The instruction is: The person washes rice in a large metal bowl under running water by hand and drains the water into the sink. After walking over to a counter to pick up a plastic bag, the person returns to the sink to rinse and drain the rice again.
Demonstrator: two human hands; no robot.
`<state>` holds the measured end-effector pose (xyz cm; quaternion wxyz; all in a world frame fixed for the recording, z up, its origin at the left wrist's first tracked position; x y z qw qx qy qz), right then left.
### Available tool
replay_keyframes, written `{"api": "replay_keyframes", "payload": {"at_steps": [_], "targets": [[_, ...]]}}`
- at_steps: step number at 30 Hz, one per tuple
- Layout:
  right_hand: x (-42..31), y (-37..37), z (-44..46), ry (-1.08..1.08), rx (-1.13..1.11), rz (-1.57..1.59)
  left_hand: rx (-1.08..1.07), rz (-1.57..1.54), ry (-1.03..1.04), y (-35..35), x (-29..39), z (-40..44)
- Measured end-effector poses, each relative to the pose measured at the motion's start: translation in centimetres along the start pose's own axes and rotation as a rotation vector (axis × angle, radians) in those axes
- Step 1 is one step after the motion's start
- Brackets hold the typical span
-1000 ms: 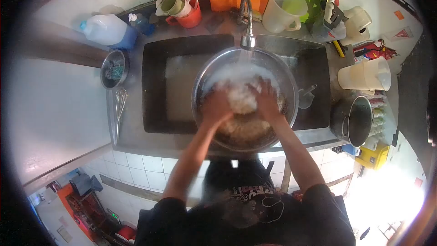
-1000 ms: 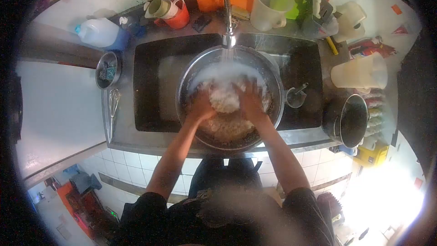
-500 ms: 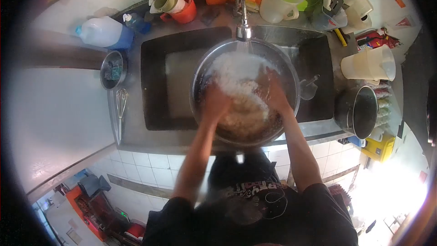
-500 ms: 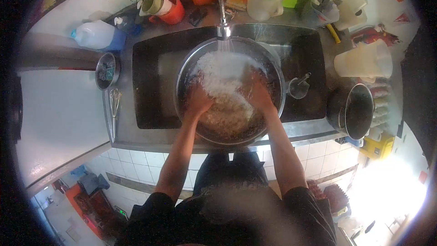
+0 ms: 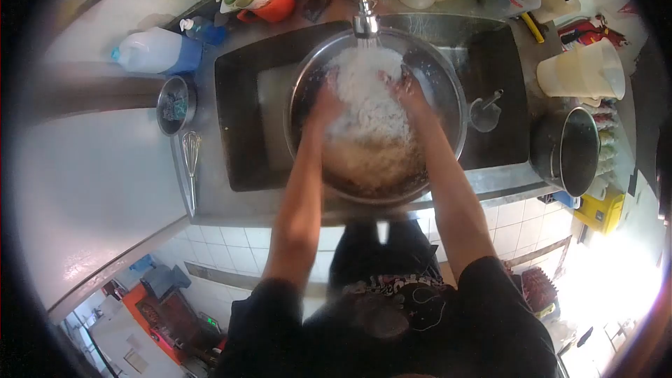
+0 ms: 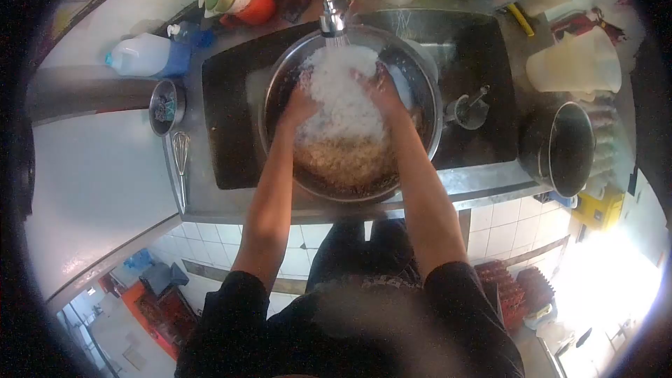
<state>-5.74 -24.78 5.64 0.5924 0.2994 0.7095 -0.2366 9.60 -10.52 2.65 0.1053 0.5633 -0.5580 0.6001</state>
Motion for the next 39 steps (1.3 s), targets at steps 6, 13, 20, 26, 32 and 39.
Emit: {"api": "replay_keyframes", "payload": {"at_steps": [6,13,20,26,32,39], "targets": [[1.7,1.8,-0.5,0.212,-0.078,0.192,-0.203,-0.337,-0.267,-0.7,5.1,-3.1],[-1.0,5.0,-6.6,-0.305,0.061,0.018,-0.08,-1.131,-0.278,3.9,7.6,-6.1],[-0.7,2.1,-9.5,-0.034,-0.354,0.042,-0.132,-0.09,0.07,-0.2,6.8,-3.9],[-2.3,1.7,-7.6,-0.289,-0.308,-1.454,0.032,0.721,0.32,0.3,1.1,-3.1],[2.6,1.9,-2.1,0.002,0.026,-1.159,0.122,0.224,-0.31,1.1,2.2,-2.3],[3.2,3.6,-5.0,0.4,0.37,-0.089,-0.129,-0.54,-0.464,1.4,7.8,-5.0]]}}
Point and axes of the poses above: each hand's wrist, its own z-axis towards the middle knuckle, its own y-axis out of the palm, x = y × z, the point moved 2 cm from there along z, towards the middle knuckle, and after that the axes turned 5 degrees about -y, right-handed, at the moved point
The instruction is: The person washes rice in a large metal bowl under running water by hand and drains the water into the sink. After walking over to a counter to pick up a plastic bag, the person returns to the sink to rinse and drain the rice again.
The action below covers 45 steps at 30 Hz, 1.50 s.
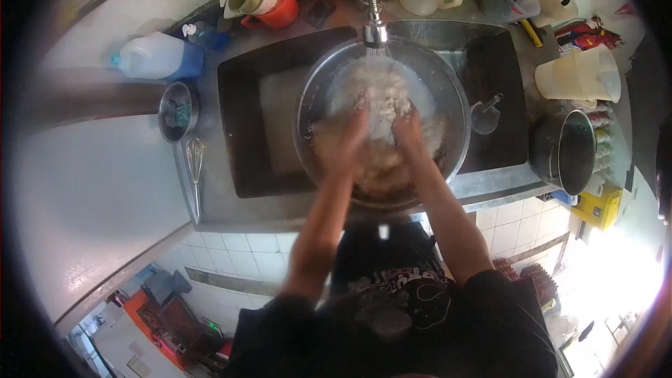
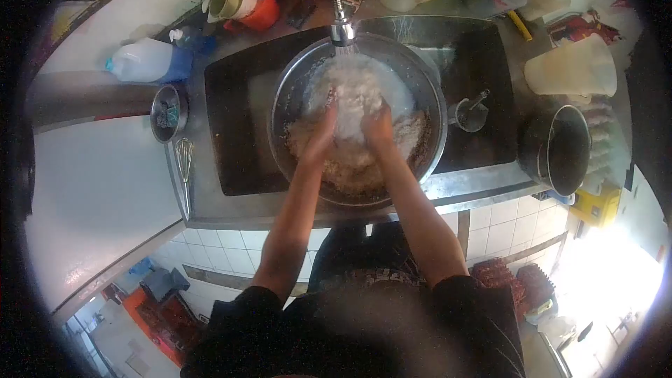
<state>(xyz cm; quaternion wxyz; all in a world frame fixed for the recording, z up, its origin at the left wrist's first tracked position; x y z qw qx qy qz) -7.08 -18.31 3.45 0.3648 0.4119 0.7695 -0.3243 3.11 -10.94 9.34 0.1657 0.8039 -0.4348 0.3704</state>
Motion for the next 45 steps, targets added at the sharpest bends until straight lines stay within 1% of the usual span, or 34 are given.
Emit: {"api": "replay_keyframes", "payload": {"at_steps": [2,4,5,6,9,10,11,12,13,14,15,16,17,18,19,20,21,23,24,25,26,27,28,29,30,32,35,36,38,40,42,43,44,45], "targets": [[-3.3,-0.3,-3.0,-0.026,-0.082,0.05,-0.089,-0.309,0.026,1.7,-0.4,-0.8],[-4.0,-0.8,-3.2,-0.246,-0.263,-0.014,-0.099,-0.613,0.105,3.8,-2.2,0.2],[-5.5,-0.1,-2.9,-0.297,-0.288,0.336,-0.078,-0.812,0.177,4.4,-3.3,0.7],[-6.4,-0.5,-3.2,-0.301,-0.278,0.335,-0.089,-0.811,0.176,4.1,-3.7,1.0],[-5.4,-1.4,-3.3,0.046,-0.43,0.127,-0.224,-0.466,0.271,0.7,-3.1,2.0],[-2.8,-1.4,-3.4,-0.159,-0.569,0.166,-0.251,-0.397,0.288,-0.2,-2.6,2.1],[-1.5,-1.7,-3.9,-0.373,-0.705,0.2,-0.248,-0.17,0.419,-0.8,-0.4,2.0],[-2.4,-2.3,-5.1,-0.379,-0.699,0.195,-0.241,0.058,0.548,-1.3,1.9,2.0],[-3.4,-3.2,-6.6,-0.6,-0.609,-0.182,-0.236,0.172,0.61,-1.9,2.4,2.0],[-3.9,-3.5,-7.3,-0.701,-0.613,-0.634,-0.225,0.283,0.675,-2.6,3.0,2.1],[-4.4,-3.8,-8.0,-0.831,-0.609,-1.078,-0.085,0.658,0.802,-3.3,2.3,2.4],[-4.3,-4.2,-7.8,-0.827,-0.611,-1.079,0.063,1.036,0.91,-3.8,1.6,2.7],[-4.1,-4.7,-7.3,-0.81,-0.527,-1.207,0.114,1.042,0.953,-4.3,1.2,2.9],[-3.8,-4.9,-6.7,-0.79,-0.441,-1.332,0.106,1.046,0.952,-4.1,0.4,3.0],[-3.3,-4.4,-5.9,-0.784,-0.443,-1.326,0.158,1.054,0.745,-4.1,-0.6,3.1],[-2.6,-3.7,-4.4,-0.717,-0.327,-1.377,0.214,1.055,0.536,-4.2,-1.2,3.1],[-2.1,-3.0,-2.9,-0.653,-0.206,-1.422,0.221,1.062,0.534,-3.7,-0.5,2.7],[-1.2,-1.8,-0.7,-0.58,-0.18,-1.323,0.224,0.847,-0.005,-3.5,0.1,2.4],[-1.0,-1.4,0.3,-0.501,-0.147,-1.229,0.232,0.852,0.0,-3.9,-0.9,3.4],[-0.7,-0.9,1.0,-0.506,-0.145,-1.224,0.222,0.995,0.136,-4.3,-2.6,4.8],[-0.4,-0.7,1.3,-0.479,-0.099,-1.0,0.204,1.137,0.273,-4.4,-3.7,5.6],[0.2,-0.5,2.0,-0.452,-0.054,-0.779,0.208,1.14,0.275,-3.9,-1.8,4.2],[1.2,-0.3,2.9,-0.457,-0.054,-0.776,0.19,0.838,-0.023,-3.5,-0.5,2.9],[3.0,-0.2,4.3,-0.442,-0.128,-0.575,0.169,0.524,-0.307,-3.1,0.0,1.5],[3.4,0.2,4.6,-0.422,-0.204,-0.375,0.177,0.525,-0.308,-3.2,-1.3,0.7],[4.3,0.8,3.6,-0.332,-0.283,-0.498,0.249,0.516,-0.127,-2.8,-3.5,-0.2],[-2.1,0.5,-3.4,-0.471,-0.193,0.176,0.248,0.37,0.168,-0.1,-3.8,-0.1],[-3.7,0.4,-3.9,-0.468,-0.192,0.172,0.233,0.303,0.282,1.0,-3.8,-0.3],[-5.5,0.7,-3.3,-0.162,-0.369,0.455,0.208,0.167,0.519,2.6,-3.3,-0.5],[-3.8,0.6,-1.4,-0.212,-0.361,0.329,0.202,0.097,0.647,2.2,-2.6,0.4],[-2.7,-0.2,-3.6,-0.179,-0.683,0.233,0.061,0.159,0.584,-0.3,-2.7,3.4],[-3.0,-1.1,-4.6,-0.354,-0.815,0.285,-0.014,0.187,0.561,-1.6,-2.5,5.6],[-2.1,-1.8,-4.8,-0.354,-0.812,0.281,-0.089,0.214,0.537,-2.7,-1.6,6.7],[-1.2,-2.4,-5.1,-0.742,-0.764,-0.29,-0.127,0.221,0.525,-3.1,-1.4,7.0]]}}
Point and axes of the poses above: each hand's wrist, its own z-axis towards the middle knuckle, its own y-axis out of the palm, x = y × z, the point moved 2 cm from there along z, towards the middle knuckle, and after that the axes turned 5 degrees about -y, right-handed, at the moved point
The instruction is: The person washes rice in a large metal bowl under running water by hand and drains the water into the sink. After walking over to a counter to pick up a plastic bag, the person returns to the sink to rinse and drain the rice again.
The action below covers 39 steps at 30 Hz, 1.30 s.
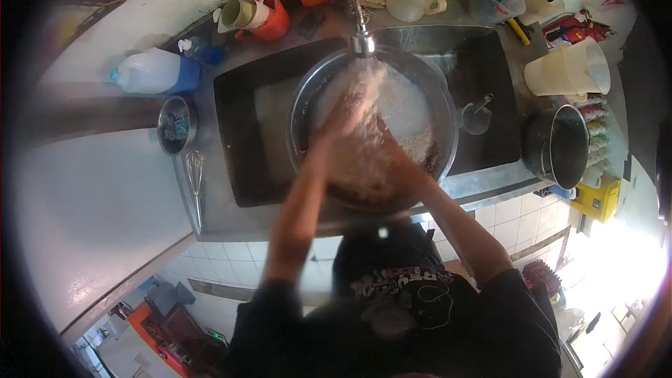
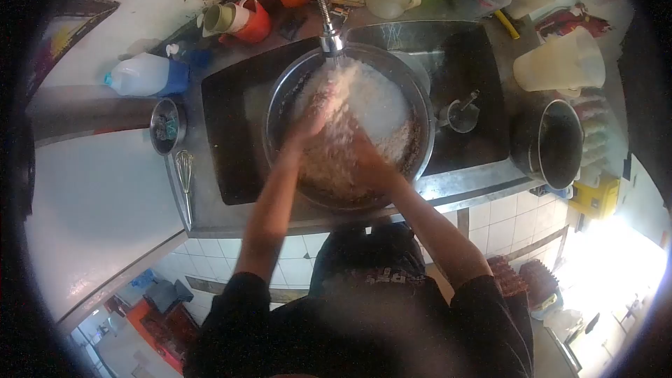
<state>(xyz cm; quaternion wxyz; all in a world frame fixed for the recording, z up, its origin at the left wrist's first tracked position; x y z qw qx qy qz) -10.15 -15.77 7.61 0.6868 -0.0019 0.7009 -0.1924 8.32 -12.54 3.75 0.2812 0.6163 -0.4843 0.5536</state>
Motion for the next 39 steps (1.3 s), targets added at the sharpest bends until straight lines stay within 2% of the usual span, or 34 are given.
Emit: {"api": "replay_keyframes", "payload": {"at_steps": [1,3,5,6,7,9,11,12,13,15,16,17,18,19,21,23,24,27,28,30,31,32,33,34,35,36,37,38,39], "targets": [[-1.0,-0.1,-0.2,0.001,-0.034,-0.236,-0.039,-0.004,-0.008,-0.5,0.4,0.3],[-3.2,-0.3,-0.5,-0.005,-0.103,-0.724,-0.025,0.871,0.235,-1.0,4.5,0.0],[-2.3,-0.7,0.2,0.076,-0.091,-0.916,0.038,0.891,0.249,-0.5,3.2,-0.4],[-2.0,-1.0,0.7,0.102,-0.09,-0.978,0.135,0.961,0.283,-0.2,2.5,-0.9],[-1.4,-1.3,1.2,0.248,-0.085,-1.027,0.225,1.034,0.317,0.0,1.7,-1.5],[0.5,-1.7,2.5,0.377,-0.076,-1.079,0.205,1.141,0.384,0.0,2.7,-1.9],[3.7,-1.1,3.0,0.48,0.086,-0.95,0.227,0.662,-0.518,0.4,4.5,-3.0],[3.2,-1.5,3.7,0.501,0.135,-0.977,0.23,0.667,-0.519,0.1,2.0,-2.8],[3.4,-1.5,4.1,0.499,0.136,-0.973,0.209,0.777,-0.413,0.0,-1.7,-2.3],[4.8,-1.8,4.3,0.457,0.417,-0.909,0.189,0.882,-0.305,0.3,-3.4,-2.3],[6.9,-2.2,4.3,0.456,0.418,-0.908,0.234,0.522,-0.436,1.0,-4.2,-2.4],[10.5,-2.5,4.1,0.5,0.266,-0.816,0.275,0.155,-0.552,1.7,-4.6,-2.5],[12.4,-2.1,4.2,0.536,0.108,-0.717,0.286,0.157,-0.556,2.7,-5.9,-2.6],[11.2,-1.4,4.2,0.528,0.103,-0.71,0.34,0.231,-0.444,3.7,-8.0,-2.7],[6.2,-0.8,2.6,0.516,0.408,-0.099,0.39,0.303,-0.339,4.6,-6.9,-3.5],[6.3,-0.3,1.2,0.514,0.549,0.202,0.14,-0.912,-0.433,5.9,1.2,-5.3],[8.0,0.6,0.9,0.206,0.474,0.129,0.136,-0.914,-0.439,6.7,2.7,-5.9],[5.8,-0.5,0.9,0.366,0.331,0.482,0.138,-0.83,-0.211,7.4,4.7,-6.9],[5.4,-1.1,1.5,0.179,0.34,0.491,0.121,-0.87,-0.273,6.9,4.6,-6.8],[-1.5,-3.2,1.8,0.225,0.213,0.443,0.091,-0.934,-0.361,5.2,4.1,-5.8],[-2.0,-3.5,1.3,0.236,0.209,0.443,0.083,-0.96,-0.394,4.2,3.8,-5.4],[-2.4,-4.1,0.6,0.149,0.156,0.069,-0.026,-0.33,-0.138,1.6,3.8,-5.0],[-2.4,-5.3,0.3,0.047,0.1,-0.31,-0.097,-0.007,-0.009,0.4,4.2,-5.1],[1.3,-6.0,-1.0,-0.132,-0.033,-0.791,-0.126,0.301,0.144,-0.9,4.6,-5.2],[2.3,-6.2,-1.4,-0.131,-0.033,-0.796,-0.056,0.593,0.021,-1.3,5.0,-6.1],[2.9,-6.4,-1.6,0.027,-0.019,-0.816,-0.026,0.889,-0.113,-1.8,5.4,-7.1],[3.7,-6.4,-1.8,0.185,-0.005,-0.829,0.013,0.974,-0.161,-1.7,5.1,-7.9],[3.3,-5.7,-1.6,0.187,-0.006,-0.824,0.071,0.943,-0.185,-0.9,4.6,-8.2],[2.5,-4.9,-1.3,0.264,0.179,-0.655,0.116,0.88,-0.198,0.1,3.9,-8.3]]}}
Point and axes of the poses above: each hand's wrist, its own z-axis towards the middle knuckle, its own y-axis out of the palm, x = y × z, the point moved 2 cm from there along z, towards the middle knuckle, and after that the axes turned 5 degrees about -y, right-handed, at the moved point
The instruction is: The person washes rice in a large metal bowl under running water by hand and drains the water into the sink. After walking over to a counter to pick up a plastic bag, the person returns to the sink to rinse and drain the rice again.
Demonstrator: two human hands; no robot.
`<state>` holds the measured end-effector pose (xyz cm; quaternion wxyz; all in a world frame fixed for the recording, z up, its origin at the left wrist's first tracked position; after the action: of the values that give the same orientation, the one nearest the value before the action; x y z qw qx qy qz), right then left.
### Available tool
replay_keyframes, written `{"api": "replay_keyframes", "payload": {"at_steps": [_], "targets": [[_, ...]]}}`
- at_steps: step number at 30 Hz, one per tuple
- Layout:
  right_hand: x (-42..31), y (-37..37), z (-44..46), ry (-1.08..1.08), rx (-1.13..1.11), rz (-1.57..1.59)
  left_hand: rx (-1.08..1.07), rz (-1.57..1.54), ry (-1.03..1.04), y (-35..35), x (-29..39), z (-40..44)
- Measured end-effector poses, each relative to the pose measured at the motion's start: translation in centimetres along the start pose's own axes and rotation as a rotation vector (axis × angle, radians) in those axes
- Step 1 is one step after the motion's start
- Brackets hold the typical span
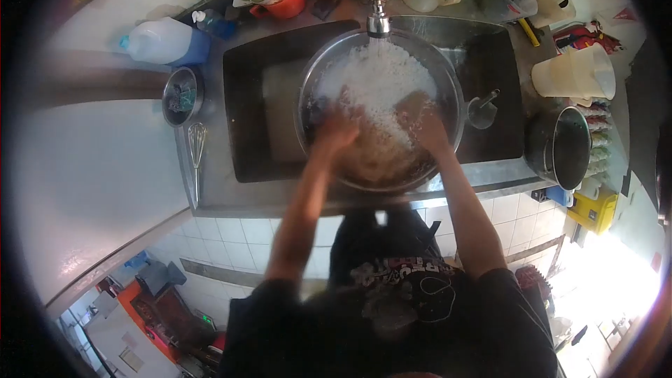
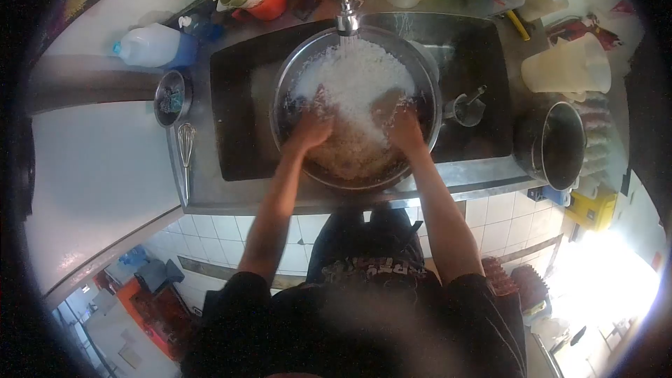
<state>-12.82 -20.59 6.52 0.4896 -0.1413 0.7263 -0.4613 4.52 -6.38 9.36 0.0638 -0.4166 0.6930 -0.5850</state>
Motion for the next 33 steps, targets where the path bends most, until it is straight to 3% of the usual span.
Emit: {"api": "replay_keyframes", "payload": {"at_steps": [1,2,3,5,7,8,10,11,12,14,15,18,20,21,22,23,24,25,26,27,28,29,30,31,33], "targets": [[-0.5,-0.1,0.4,0.134,0.13,0.176,0.018,-0.044,-0.025,1.0,0.3,0.5],[1.1,2.1,1.0,0.136,0.134,0.179,0.017,-0.055,-0.039,2.4,0.1,1.2],[4.0,6.1,1.9,0.132,0.195,0.62,-0.033,0.027,-0.028,4.3,-0.9,2.7],[4.4,6.5,2.8,0.11,0.252,1.055,-0.069,0.104,-0.018,5.2,-0.8,3.9],[-0.2,2.1,3.2,0.332,0.059,0.859,-0.124,-0.425,-0.233,4.8,0.0,4.4],[-2.0,0.6,3.2,0.402,-0.007,0.791,-0.123,-0.425,-0.228,5.9,0.0,4.6],[-3.2,-0.3,3.4,0.632,0.21,1.126,-0.117,-0.855,-0.373,8.1,-1.0,4.8],[-2.6,0.1,3.0,0.632,0.213,1.128,-0.111,-0.998,-0.422,8.5,-1.2,4.7],[-2.3,0.1,2.8,0.414,0.167,0.908,-0.126,-0.995,-0.322,7.6,-0.8,4.0],[-2.0,0.3,1.4,0.212,0.125,0.687,-0.165,-0.983,-0.131,5.3,0.1,1.7],[-3.3,-1.4,0.6,0.205,0.08,0.884,-0.18,-0.979,-0.035,3.7,0.8,0.9],[-5.2,-4.9,1.1,0.145,0.005,0.809,-0.166,-0.903,0.056,-2.5,3.4,0.1],[-2.3,-4.2,2.4,-0.181,0.27,0.516,-0.13,-0.827,0.062,-2.2,2.6,1.9],[-0.9,-3.5,4.2,-0.342,0.351,0.052,0.164,-0.4,0.108,1.1,0.0,4.2],[-1.9,-3.5,5.2,-0.359,0.353,0.054,0.226,-0.315,0.112,2.3,-0.5,5.6],[-3.2,-3.5,6.1,-0.08,0.364,0.355,0.289,-0.228,0.111,3.6,-1.0,7.1],[-2.7,-2.7,7.0,0.056,0.354,0.503,0.353,-0.142,0.105,3.9,-0.9,8.1],[-2.2,-2.0,7.9,0.195,0.362,0.65,0.356,-0.375,-0.028,4.5,-0.7,9.1],[0.5,0.7,9.8,0.253,0.214,0.833,0.355,-0.607,-0.157,4.2,-0.3,9.4],[2.1,2.3,10.6,0.315,0.058,1.013,0.359,-0.606,-0.157,3.4,-0.3,9.1],[1.8,2.1,9.6,0.313,0.053,1.013,0.158,-0.766,-0.117,2.7,-0.3,8.6],[1.0,1.2,8.3,0.173,0.031,1.001,-0.042,-0.921,-0.07,1.6,0.1,8.3],[0.2,0.1,7.5,0.033,0.01,0.985,-0.033,-0.924,-0.067,-0.3,0.7,7.1],[0.1,-1.4,6.5,0.036,0.004,0.985,-0.139,-0.818,-0.097,-1.7,1.6,4.5],[-0.1,-3.8,5.8,-0.235,-0.267,0.456,-0.24,-0.712,-0.119,-1.9,1.7,3.7]]}}
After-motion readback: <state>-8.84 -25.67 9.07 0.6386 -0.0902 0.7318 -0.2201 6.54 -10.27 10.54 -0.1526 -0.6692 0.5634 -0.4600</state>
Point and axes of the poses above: each hand's wrist, its own z-axis towards the middle knuckle, its own y-axis out of the palm, x = y × z, the point moved 2 cm from there along z, towards the middle knuckle, and after that the axes turned 5 degrees about -y, right-handed, at the moved point
